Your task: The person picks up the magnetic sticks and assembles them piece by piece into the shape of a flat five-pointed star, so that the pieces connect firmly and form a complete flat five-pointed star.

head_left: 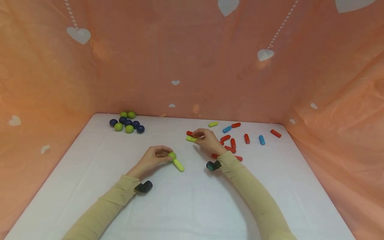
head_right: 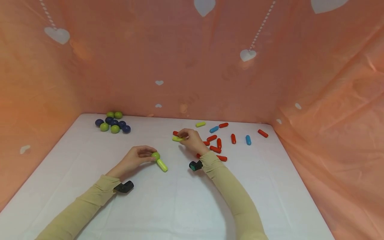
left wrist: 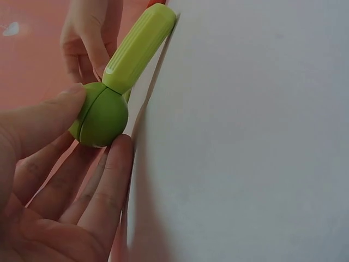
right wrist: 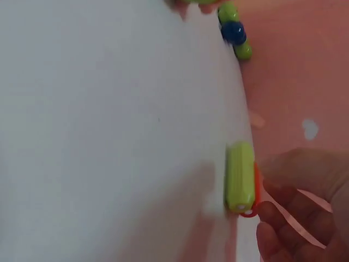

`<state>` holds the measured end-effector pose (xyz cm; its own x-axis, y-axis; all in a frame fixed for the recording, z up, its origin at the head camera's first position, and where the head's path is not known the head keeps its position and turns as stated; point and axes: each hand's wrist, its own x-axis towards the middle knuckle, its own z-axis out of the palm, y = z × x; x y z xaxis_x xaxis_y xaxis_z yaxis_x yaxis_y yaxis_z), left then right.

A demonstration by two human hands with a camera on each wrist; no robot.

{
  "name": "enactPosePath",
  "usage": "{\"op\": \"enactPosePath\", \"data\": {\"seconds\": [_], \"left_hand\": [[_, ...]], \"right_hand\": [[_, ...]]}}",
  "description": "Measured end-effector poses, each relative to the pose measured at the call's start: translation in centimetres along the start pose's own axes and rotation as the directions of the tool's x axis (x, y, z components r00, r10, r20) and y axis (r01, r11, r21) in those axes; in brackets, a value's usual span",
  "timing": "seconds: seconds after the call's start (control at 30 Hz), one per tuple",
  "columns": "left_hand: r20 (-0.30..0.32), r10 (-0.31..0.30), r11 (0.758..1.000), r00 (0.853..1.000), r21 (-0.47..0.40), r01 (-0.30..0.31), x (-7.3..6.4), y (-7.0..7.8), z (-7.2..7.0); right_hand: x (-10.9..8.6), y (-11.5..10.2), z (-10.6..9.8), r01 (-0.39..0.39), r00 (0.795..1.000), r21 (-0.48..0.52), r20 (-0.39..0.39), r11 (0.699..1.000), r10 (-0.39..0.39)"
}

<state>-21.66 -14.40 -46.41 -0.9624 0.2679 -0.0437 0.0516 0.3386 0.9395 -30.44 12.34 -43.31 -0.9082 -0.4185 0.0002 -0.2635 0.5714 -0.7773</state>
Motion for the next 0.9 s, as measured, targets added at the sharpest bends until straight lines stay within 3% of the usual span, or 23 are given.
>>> {"op": "enactPosePath", "data": {"seconds": [0.3, 0.57, 0.9], "left_hand": [[0.003, 0.015, 1.0, 1.0, -0.008, -0.015, 0.0, 0.0, 0.0], [0.005, 0.002, 1.0, 1.0, -0.011, -0.002, 0.0, 0.1, 0.1], [0.006, 0.001, 1.0, 1.0, -0.001, -0.001, -0.2, 0.0, 0.0]], "right_hand": [[1.2, -0.1, 0.2, -0.009, 0.998, -0.045, 0.068, 0.999, 0.012], [1.7, -0.1, 0.5, 0.021, 0.997, -0.099, 0.074, 0.995, -0.014], [0.9, -0.4, 0.7, 0.021, 0.997, -0.104, 0.076, 0.994, -0.013]]}}
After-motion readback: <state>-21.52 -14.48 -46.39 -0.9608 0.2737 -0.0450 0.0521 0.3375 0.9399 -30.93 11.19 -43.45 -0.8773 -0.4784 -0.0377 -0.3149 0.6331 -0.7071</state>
